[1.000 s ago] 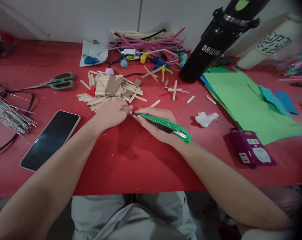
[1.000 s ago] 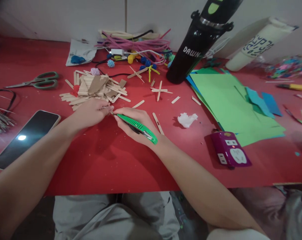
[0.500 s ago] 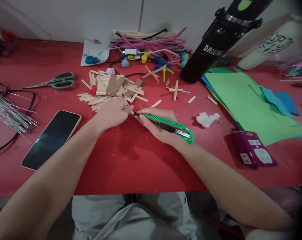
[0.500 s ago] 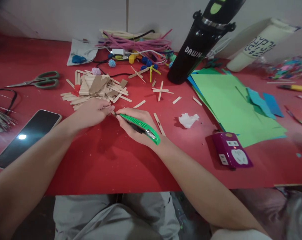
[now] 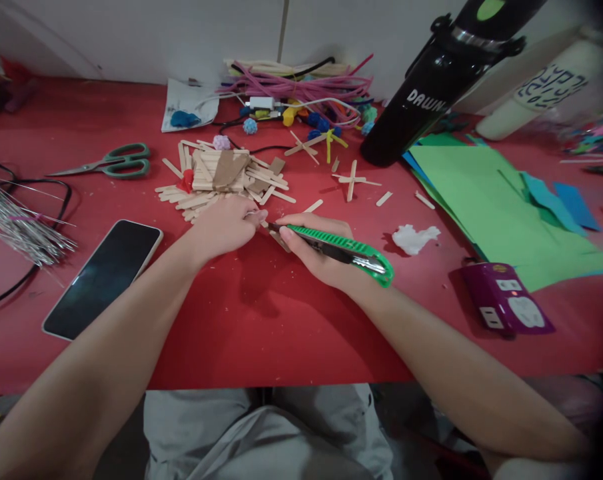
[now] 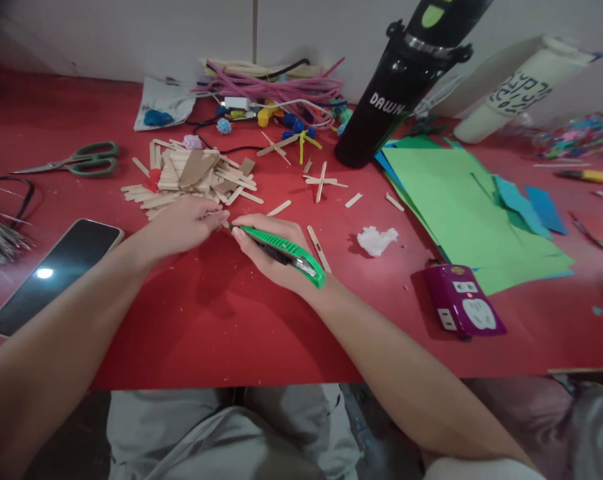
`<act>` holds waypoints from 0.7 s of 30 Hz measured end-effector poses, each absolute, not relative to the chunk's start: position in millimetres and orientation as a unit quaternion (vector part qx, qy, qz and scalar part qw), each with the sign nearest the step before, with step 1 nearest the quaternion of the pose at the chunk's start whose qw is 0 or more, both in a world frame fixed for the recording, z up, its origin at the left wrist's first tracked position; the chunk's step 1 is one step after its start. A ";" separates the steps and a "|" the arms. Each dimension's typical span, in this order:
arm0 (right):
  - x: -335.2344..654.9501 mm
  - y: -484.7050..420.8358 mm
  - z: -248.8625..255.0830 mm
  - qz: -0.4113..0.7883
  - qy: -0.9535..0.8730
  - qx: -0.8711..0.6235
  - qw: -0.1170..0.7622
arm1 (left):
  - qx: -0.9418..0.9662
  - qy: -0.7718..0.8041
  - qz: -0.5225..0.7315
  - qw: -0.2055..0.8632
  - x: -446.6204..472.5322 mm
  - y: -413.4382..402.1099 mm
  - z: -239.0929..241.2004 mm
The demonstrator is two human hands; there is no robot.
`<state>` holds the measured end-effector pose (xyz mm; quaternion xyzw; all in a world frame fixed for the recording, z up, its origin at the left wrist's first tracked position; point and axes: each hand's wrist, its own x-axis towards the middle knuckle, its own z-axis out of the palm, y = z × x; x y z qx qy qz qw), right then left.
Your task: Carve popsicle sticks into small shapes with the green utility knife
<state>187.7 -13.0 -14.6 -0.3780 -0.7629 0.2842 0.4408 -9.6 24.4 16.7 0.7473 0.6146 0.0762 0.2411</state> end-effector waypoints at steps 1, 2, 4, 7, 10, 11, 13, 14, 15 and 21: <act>187.5 -13.1 -15.1 0.282 -0.763 -0.378 0.442 | 0.747 0.614 0.075 0.241 -9.5 24.4 16.9; 187.3 -13.3 -15.1 0.279 -0.764 -0.375 0.444 | 0.748 0.615 0.073 0.241 -9.4 24.3 17.2; 187.2 -14.8 -13.2 0.270 -0.771 -0.365 0.447 | 0.748 0.616 0.069 0.237 -9.1 24.3 17.8; 188.1 -18.9 -5.8 0.248 -0.778 -0.364 0.449 | 0.748 0.620 0.065 0.228 -9.1 24.7 18.1; 190.0 -21.8 0.6 0.239 -0.770 -0.384 0.450 | 0.749 0.618 0.067 0.230 -9.7 24.8 17.0; 190.6 -21.8 1.1 0.244 -0.766 -0.390 0.450 | 0.750 0.616 0.068 0.231 -9.9 24.7 16.5; 191.6 -20.5 0.2 0.258 -0.758 -0.400 0.447 | 0.752 0.615 0.069 0.229 -10.1 24.6 15.3; 191.9 -19.5 -0.9 0.266 -0.757 -0.402 0.441 | 0.751 0.615 0.071 0.228 -10.0 24.6 14.9; 192.0 -18.6 -1.9 0.273 -0.759 -0.402 0.434 | 0.752 0.614 0.074 0.229 -9.9 24.6 14.5; 191.7 -17.8 -1.7 0.302 -0.766 -0.387 0.415 | 0.753 0.614 0.074 0.226 -10.3 25.7 13.7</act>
